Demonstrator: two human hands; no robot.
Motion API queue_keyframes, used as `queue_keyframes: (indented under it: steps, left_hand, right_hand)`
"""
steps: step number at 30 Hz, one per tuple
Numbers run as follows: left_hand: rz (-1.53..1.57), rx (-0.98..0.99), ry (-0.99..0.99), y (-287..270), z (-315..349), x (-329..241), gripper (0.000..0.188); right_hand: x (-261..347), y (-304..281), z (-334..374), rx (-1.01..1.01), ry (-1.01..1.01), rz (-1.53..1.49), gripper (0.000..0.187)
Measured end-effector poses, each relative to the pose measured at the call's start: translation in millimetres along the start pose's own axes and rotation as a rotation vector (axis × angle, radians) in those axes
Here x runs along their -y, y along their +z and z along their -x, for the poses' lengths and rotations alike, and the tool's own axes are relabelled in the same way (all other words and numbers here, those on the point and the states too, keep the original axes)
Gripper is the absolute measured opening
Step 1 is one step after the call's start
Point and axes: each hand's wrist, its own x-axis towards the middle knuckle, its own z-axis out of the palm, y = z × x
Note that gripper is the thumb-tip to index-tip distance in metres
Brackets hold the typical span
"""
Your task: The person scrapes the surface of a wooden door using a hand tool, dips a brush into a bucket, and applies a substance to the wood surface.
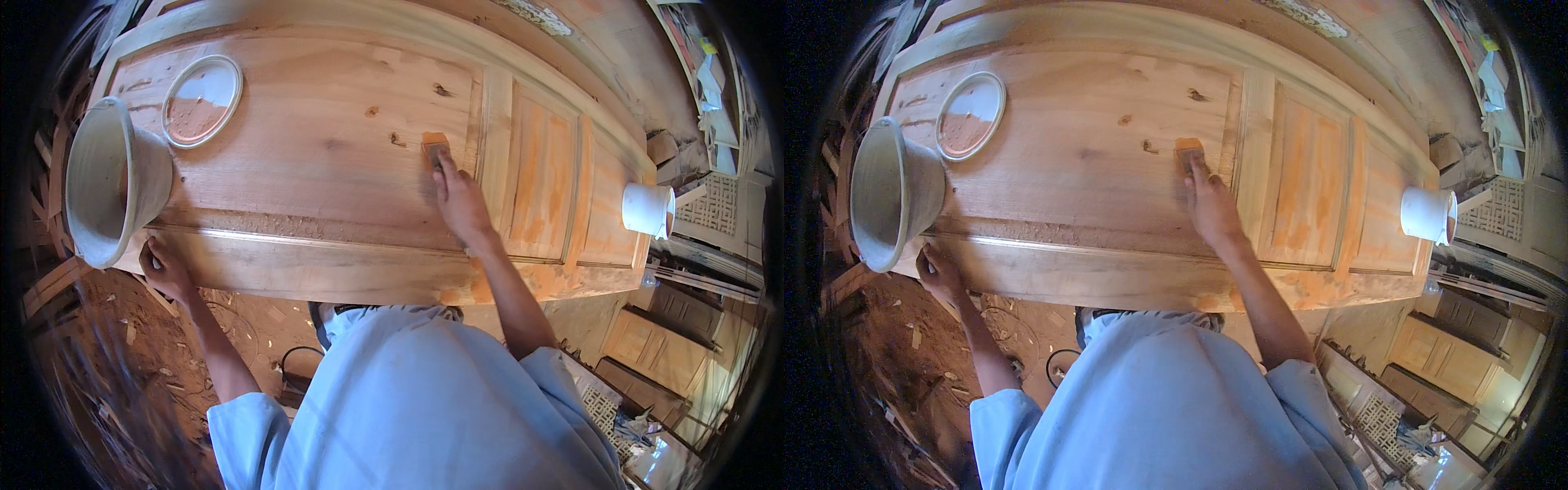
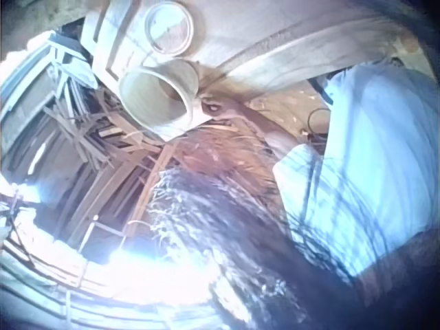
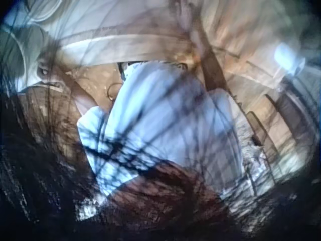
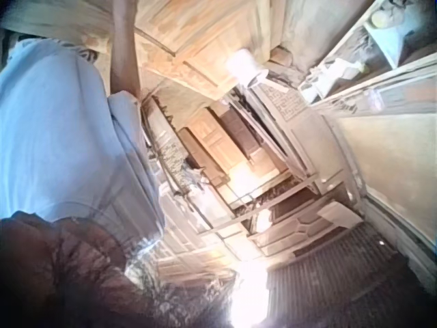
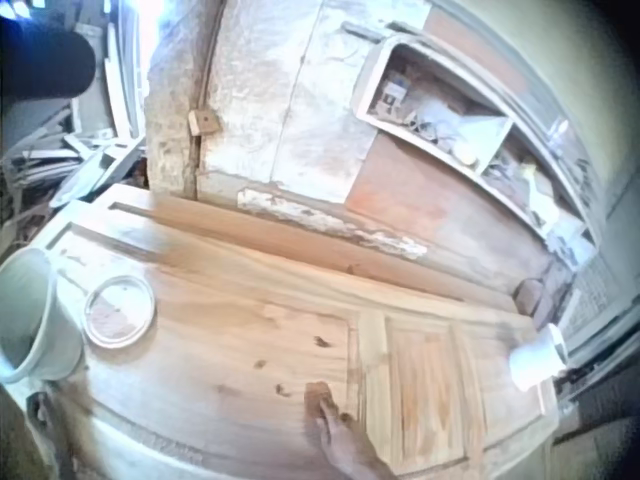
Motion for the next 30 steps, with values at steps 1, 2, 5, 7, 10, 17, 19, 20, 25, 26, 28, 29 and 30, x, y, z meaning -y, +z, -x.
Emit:
queue_keyframes:
  steps: [1, 2, 5, 7, 10, 17, 19, 20, 25, 26, 28, 29, 30]
  left_hand:
    - [0.0, 0.012, -0.009, 0.1, 0.1, -3.6, 0.037]
    - [-0.01, 0.027, -0.02, -2.3, 1.4, -5.6, 0.037]
    - [0.033, 0.029, -0.067, 2.9, 0.9, -3.4, 0.037]
    - [0.033, 0.038, -0.085, 0.2, 2.2, -4.6, 0.037]
    - [0.036, 0.011, -0.096, -5.5, 4.0, -6.0, 0.038]
    - [0.087, 0.008, -0.038, 2.7, 1.5, -1.0, 0.037]
    - [0.089, 0.008, -0.039, 2.0, -1.9, 9.2, 0.036]
    - [0.083, 0.022, -0.05, 0.7, 0.6, 5.9, 0.035]
    - [0.082, 0.028, -0.102, -3.5, 1.1, 4.0, 0.034]
    - [0.064, 0.03, -0.121, 0.0, 2.4, -6.0, 0.035]
    - [0.041, 0.022, -0.15, -0.8, 3.1, -12.6, 0.035]
    - [0.055, -0.002, -0.075, -1.4, 2.7, -13.3, 0.035]
    - [0.069, -0.03, -0.001, 0.5, 2.3, -12.4, 0.035]
  right_hand:
    - [0.0, 6.7, 2.0, -0.002, 0.005, -0.001, 0.048]
    - [1.3, 13.8, 8.5, -0.034, 0.024, 0.033, 0.048]
    - [2.7, 12.9, 21.4, -0.001, 0.085, 0.078, 0.048]
    - [6.6, 3.7, 32.1, 0.058, 0.119, 0.094, 0.048]
    - [1.1, -22.3, 41.9, 0.18, 0.131, 0.106, 0.048]
    - [27.4, -67.9, -40.4, 0.309, -0.145, 0.052, 0.037]
    - [25.5, -62.4, -57.2, 0.339, -0.297, 0.157, 0.034]
    - [22.7, -63.2, -59.0, 0.371, -0.321, 0.201, 0.033]
    - [20.5, -97.8, -58.3, 0.578, -0.258, 0.387, 0.034]
    - [6.1, -100.4, -56.1, 0.572, -0.263, 0.388, 0.034]
    - [-18.4, -108.3, -52.7, 0.57, -0.281, 0.397, 0.034]
    - [-30.0, -114.1, -50.4, 0.601, -0.299, 0.404, 0.035]
    - [-30.6, -118.0, -50.3, 0.63, -0.319, 0.415, 0.036]
